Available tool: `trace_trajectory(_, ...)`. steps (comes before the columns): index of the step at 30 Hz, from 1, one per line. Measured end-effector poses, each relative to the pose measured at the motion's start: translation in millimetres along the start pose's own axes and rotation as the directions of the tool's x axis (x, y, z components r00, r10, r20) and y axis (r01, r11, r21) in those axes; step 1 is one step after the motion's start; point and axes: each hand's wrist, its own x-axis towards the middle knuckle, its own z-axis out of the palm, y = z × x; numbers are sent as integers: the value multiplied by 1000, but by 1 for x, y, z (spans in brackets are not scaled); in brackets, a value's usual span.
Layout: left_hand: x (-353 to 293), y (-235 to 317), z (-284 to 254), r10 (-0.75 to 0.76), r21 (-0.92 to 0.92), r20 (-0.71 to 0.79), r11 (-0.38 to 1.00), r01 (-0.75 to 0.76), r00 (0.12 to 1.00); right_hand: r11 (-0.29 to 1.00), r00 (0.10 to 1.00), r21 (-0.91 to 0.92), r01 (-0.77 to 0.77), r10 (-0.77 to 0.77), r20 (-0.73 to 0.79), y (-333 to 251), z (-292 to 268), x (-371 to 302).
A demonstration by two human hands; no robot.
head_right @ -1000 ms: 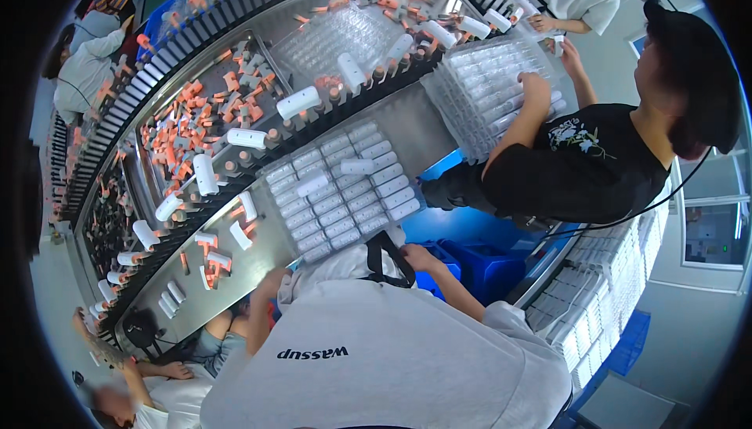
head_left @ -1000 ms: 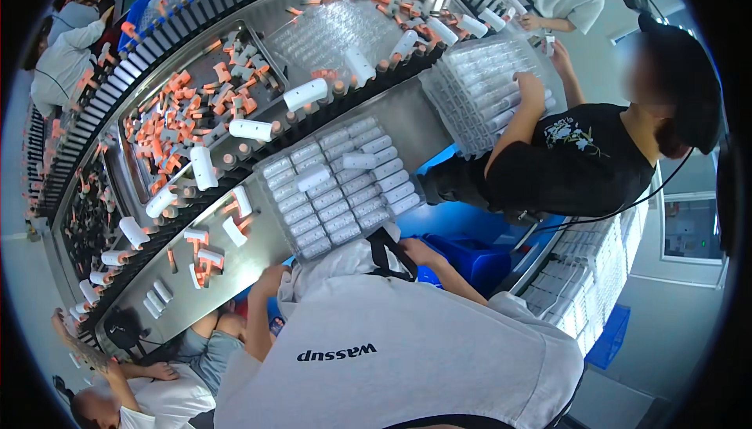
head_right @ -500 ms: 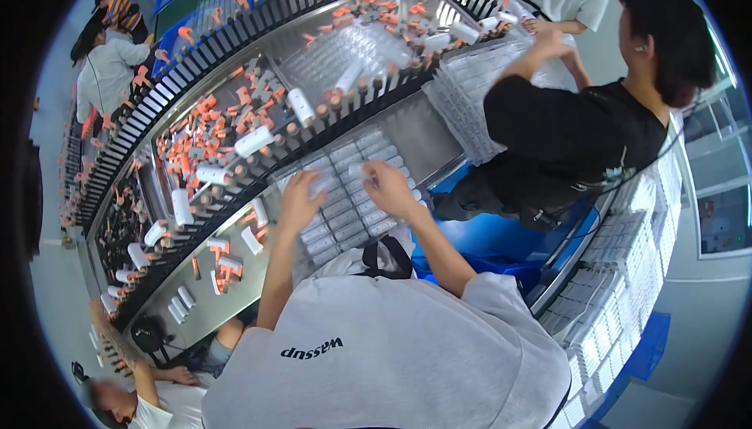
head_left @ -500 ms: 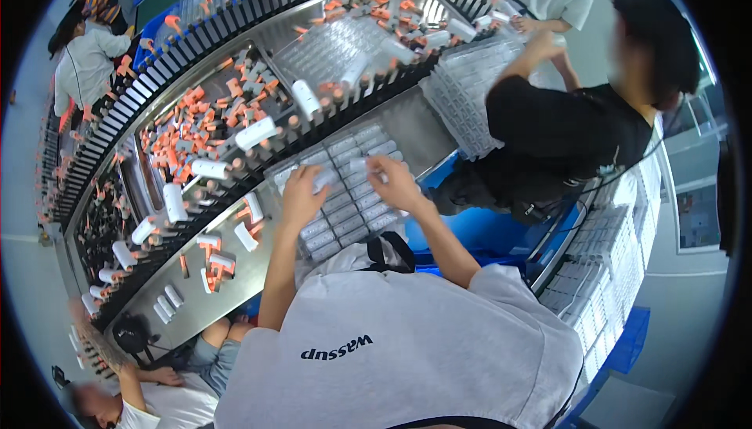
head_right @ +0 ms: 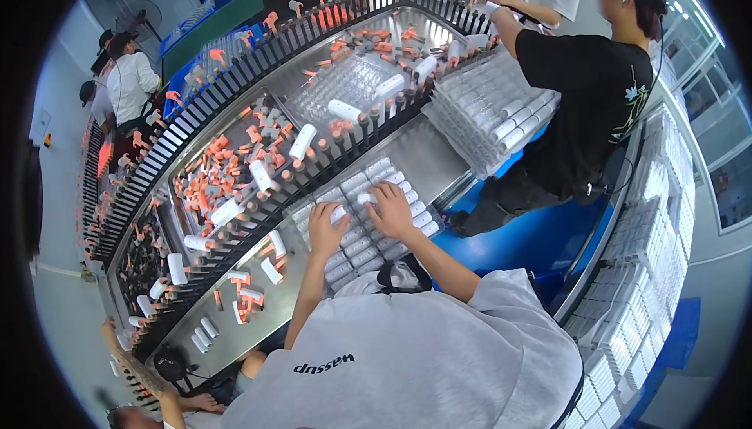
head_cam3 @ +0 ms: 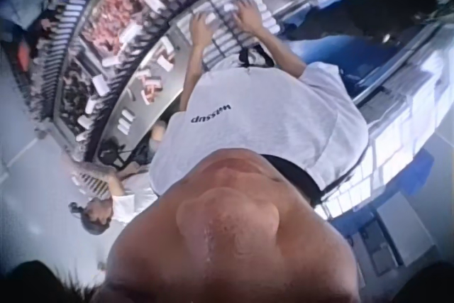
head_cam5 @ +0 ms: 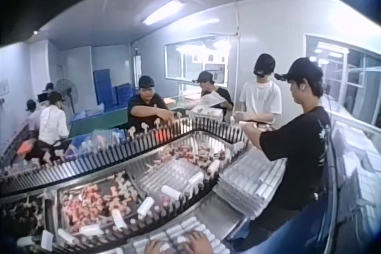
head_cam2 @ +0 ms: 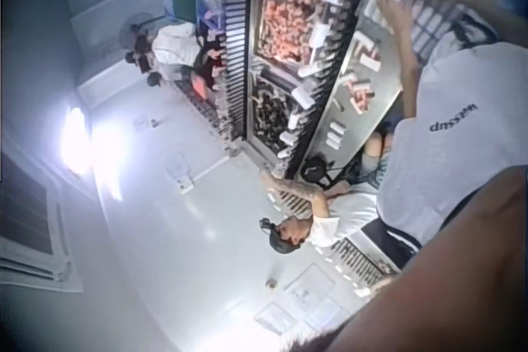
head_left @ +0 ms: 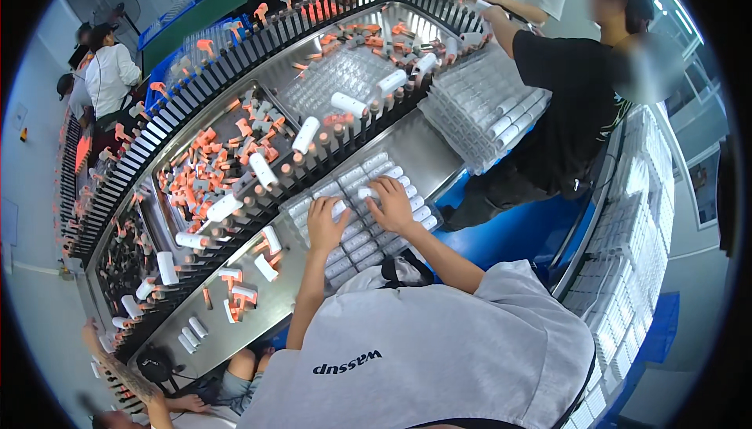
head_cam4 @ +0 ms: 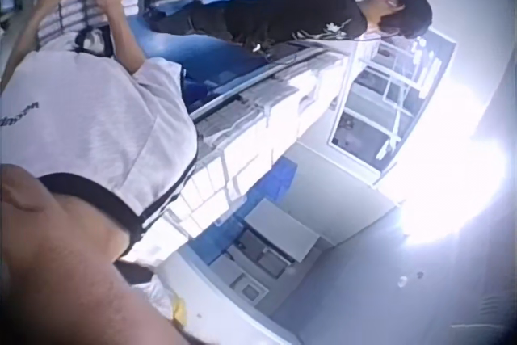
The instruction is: Manually picking up electronic components and placing them into organized plastic trays on a factory line.
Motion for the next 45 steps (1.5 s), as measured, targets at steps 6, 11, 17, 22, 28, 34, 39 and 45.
trace_trajectory(6, 3, 1, -2, -6, -1, 16, 1000, 6, 1000, 1000, 1000, 0, 23, -23, -21, 1, 0, 1)
trace_trajectory(11, 3, 0, -3, 11, 9, -14, 1000, -11, 1000, 1000, 1000, 8, 3, -3, -15, 0, 1, 3)
trace_trajectory(17, 5, 4, 4, 19, -9, -20, 1000, -19, 1000, 1000, 999, -13, 14, -14, -31, 4, -4, 3)
trace_trajectory(22, 6, 2, 0, 20, 4, -5, 1000, -20, 1000, 1000, 1000, 15, -16, 16, -16, 0, -5, 3)
trace_trajectory(28, 7, 3, 0, 23, -10, -20, 1000, -23, 1000, 1000, 1000, 3, -5, 5, -21, 1, -4, 4)
trace_trajectory(34, 6, 5, -3, 2, 4, 7, 1000, -2, 1000, 1000, 1000, -1, -13, 13, -6, 0, -4, 2)
trace_trajectory(39, 4, 4, -4, 6, -5, 3, 1000, -6, 1000, 1000, 999, -17, 23, -23, -42, -4, -4, 1)
trace_trajectory(45, 5, 3, -5, 9, -15, 11, 1000, -9, 1000, 1000, 999, -20, 9, -10, -46, -3, -1, 0)
